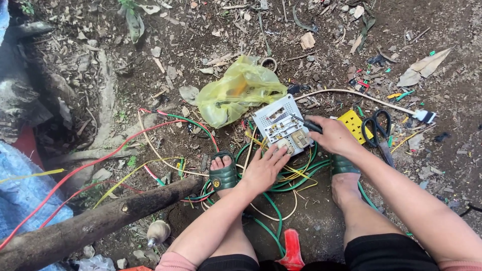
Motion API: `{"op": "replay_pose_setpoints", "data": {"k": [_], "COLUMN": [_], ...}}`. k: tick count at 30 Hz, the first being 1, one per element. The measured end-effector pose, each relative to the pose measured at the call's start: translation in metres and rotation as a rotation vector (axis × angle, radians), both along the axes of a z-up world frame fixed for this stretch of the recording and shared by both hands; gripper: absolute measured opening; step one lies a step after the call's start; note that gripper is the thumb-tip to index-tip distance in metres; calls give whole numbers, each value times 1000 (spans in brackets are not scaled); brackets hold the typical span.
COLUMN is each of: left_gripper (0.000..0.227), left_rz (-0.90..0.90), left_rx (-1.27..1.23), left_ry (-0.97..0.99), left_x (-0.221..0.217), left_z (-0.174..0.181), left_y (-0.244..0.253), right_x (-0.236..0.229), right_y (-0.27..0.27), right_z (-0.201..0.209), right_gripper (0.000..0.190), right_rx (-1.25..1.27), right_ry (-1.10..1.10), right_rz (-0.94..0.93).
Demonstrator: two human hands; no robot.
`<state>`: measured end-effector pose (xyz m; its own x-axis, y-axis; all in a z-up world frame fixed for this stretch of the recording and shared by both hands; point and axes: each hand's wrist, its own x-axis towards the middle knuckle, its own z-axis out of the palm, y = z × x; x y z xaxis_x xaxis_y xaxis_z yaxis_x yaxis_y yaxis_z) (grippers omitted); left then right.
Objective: A person is wiring or repairing an electrical circuit board on the ground using a screwdriver to secure connections.
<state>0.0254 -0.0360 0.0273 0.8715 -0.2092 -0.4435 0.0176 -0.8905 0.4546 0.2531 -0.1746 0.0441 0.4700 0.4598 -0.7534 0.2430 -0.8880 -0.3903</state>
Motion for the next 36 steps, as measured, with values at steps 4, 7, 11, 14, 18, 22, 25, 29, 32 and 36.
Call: {"op": "replay_pose_setpoints", "data": {"k": [4,7,11,14,18,22,25,29,32,36], "left_gripper": [59,63,71,70,68,45,33,50,59,51], "left_rz": [-77,-103,-94,-94,-84,69,272,526,576,567], "left_rx": [118,123,123,126,112,-8,-93,-49,-64,-11], "left_ry": [123,203,242,238,242,-54,-253,-162,-65,-93], "left_x": [-10,-9,-2,-2,0,11,25,57,77,83], "left_z": [-17,-25,-23,-24,-16,-8,-15,-1,-24,-64], "left_y": [3,1,-3,-5,-6,1,17,47,56,51], "right_x": [8,13,16,13,10,10,9,8,9,11], "right_y": [17,21,27,36,30,25,26,34,33,35], "right_z": [43,46,23,37,31,21,22,36,35,30], "right_gripper": [48,46,45,45,46,45,46,45,46,46], "right_rx": [30,23,22,33,12,-37,-45,-53,-58,-28], "right_ry": [-35,-98,-212,-164,-163,-154,-115,-121,-111,-107], "right_rz": [77,150,235,296,327,370,350,317,276,244]}}
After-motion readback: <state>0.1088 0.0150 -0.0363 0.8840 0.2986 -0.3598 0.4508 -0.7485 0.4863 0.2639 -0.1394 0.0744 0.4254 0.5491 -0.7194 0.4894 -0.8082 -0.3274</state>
